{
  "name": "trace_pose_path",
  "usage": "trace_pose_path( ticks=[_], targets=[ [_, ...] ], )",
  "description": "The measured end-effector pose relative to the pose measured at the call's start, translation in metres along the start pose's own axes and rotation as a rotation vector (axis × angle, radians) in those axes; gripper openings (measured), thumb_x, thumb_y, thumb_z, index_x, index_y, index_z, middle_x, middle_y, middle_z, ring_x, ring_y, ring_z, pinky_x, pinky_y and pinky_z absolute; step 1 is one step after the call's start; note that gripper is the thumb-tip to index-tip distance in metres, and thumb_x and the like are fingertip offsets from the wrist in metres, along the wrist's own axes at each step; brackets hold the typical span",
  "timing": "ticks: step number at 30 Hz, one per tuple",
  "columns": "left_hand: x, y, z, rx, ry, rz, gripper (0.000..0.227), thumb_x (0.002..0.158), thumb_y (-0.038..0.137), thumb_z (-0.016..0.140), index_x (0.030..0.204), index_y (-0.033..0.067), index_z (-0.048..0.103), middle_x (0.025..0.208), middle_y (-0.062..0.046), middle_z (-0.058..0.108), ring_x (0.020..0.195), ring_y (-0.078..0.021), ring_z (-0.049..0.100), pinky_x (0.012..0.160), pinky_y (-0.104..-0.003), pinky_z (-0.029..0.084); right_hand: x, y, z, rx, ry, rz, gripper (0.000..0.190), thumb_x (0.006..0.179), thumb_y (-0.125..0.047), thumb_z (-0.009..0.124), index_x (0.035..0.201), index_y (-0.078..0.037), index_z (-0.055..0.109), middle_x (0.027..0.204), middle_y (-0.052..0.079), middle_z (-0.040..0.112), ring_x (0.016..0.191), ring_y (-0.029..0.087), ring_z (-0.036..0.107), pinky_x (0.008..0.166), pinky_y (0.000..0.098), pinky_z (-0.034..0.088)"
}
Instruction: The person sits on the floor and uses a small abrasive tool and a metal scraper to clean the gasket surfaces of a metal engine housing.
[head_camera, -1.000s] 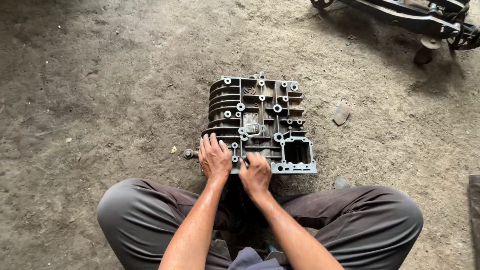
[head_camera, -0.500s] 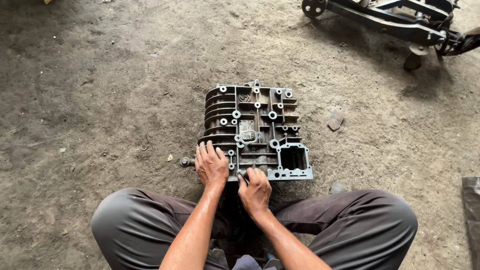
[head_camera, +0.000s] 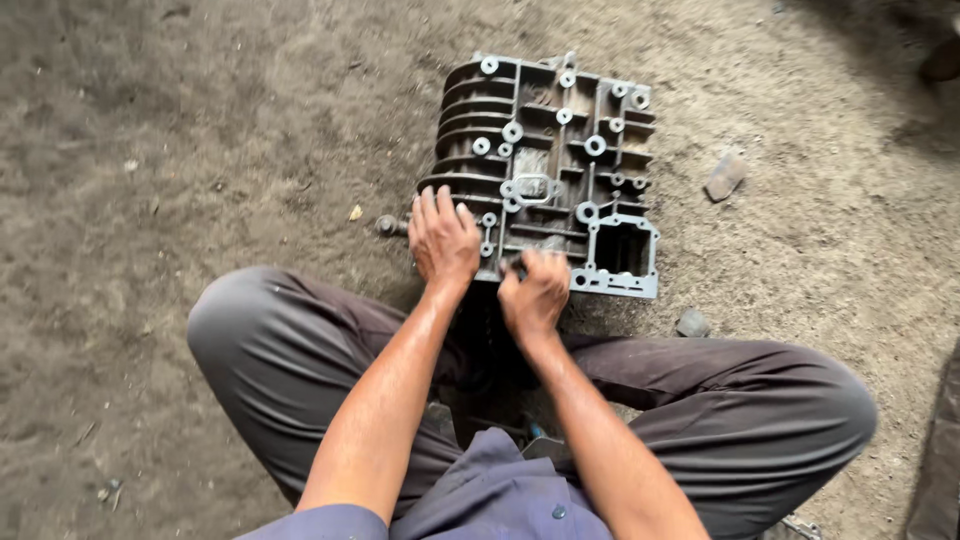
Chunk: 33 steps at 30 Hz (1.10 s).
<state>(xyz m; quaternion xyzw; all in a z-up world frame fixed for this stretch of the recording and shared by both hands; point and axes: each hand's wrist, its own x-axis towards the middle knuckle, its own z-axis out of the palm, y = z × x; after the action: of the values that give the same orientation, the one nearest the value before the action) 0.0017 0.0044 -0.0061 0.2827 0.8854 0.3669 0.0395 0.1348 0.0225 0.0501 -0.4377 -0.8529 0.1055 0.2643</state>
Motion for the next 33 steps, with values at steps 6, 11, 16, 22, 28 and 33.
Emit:
trace_pose_path(
  ticks=[6, 11, 16, 22, 28, 33],
  targets=[
    [-0.005, -0.003, -0.002, -0.018, -0.016, 0.000, 0.047, 0.100, 0.028, 0.053, 0.139, 0.0012, 0.055, 0.147, -0.026, 0.051, 0.138, -0.0446, 0.046, 0.115, -0.054, 0.036, -0.002, 0.009, 0.000, -0.010, -0.033, -0.077, 0.026, 0.074, -0.015, 0.085, 0.079, -0.004, 0.061, 0.083, 0.013, 0.062, 0.084, 0.036, 0.057, 0.077, 0.0491, 0.045],
    [-0.001, -0.003, -0.002, 0.015, -0.019, 0.001, 0.047, 0.101, 0.027, 0.052, 0.139, -0.0001, 0.054, 0.148, -0.026, 0.051, 0.139, -0.0451, 0.046, 0.114, -0.055, 0.036, -0.007, 0.017, 0.003, 0.015, -0.043, -0.026, 0.023, 0.076, -0.012, 0.084, 0.083, -0.002, 0.065, 0.082, 0.012, 0.062, 0.082, 0.032, 0.057, 0.074, 0.0473, 0.044],
    [0.003, 0.000, -0.004, -0.006, -0.036, -0.005, 0.047, 0.101, 0.027, 0.050, 0.139, -0.0016, 0.053, 0.147, -0.027, 0.052, 0.139, -0.0460, 0.047, 0.114, -0.056, 0.037, 0.003, 0.019, 0.010, -0.030, -0.106, -0.057, 0.021, 0.078, -0.015, 0.085, 0.078, -0.008, 0.065, 0.080, 0.009, 0.061, 0.080, 0.027, 0.056, 0.072, 0.0422, 0.042],
    [0.002, -0.004, 0.001, 0.046, -0.027, 0.020, 0.048, 0.101, 0.027, 0.051, 0.139, -0.0032, 0.052, 0.145, -0.030, 0.051, 0.137, -0.0467, 0.047, 0.113, -0.056, 0.037, -0.006, 0.023, 0.012, -0.069, -0.140, -0.016, 0.024, 0.082, -0.018, 0.084, 0.075, -0.008, 0.063, 0.076, 0.007, 0.060, 0.076, 0.023, 0.053, 0.069, 0.0402, 0.039],
    [0.003, 0.003, -0.010, 0.012, -0.035, 0.020, 0.048, 0.100, 0.025, 0.052, 0.139, -0.0023, 0.053, 0.145, -0.029, 0.052, 0.137, -0.0463, 0.048, 0.114, -0.054, 0.038, 0.025, 0.017, 0.031, -0.025, -0.101, -0.003, 0.019, 0.085, -0.019, 0.082, 0.080, -0.010, 0.067, 0.080, 0.006, 0.063, 0.077, 0.021, 0.055, 0.070, 0.0391, 0.041],
    [0.000, 0.004, -0.011, 0.019, -0.042, 0.001, 0.047, 0.100, 0.026, 0.053, 0.137, -0.0020, 0.054, 0.145, -0.029, 0.052, 0.137, -0.0460, 0.048, 0.113, -0.055, 0.038, 0.003, 0.010, 0.016, -0.023, -0.098, 0.030, 0.019, 0.080, -0.017, 0.082, 0.079, -0.006, 0.066, 0.081, 0.008, 0.063, 0.081, 0.026, 0.056, 0.073, 0.0415, 0.043]
  ],
)
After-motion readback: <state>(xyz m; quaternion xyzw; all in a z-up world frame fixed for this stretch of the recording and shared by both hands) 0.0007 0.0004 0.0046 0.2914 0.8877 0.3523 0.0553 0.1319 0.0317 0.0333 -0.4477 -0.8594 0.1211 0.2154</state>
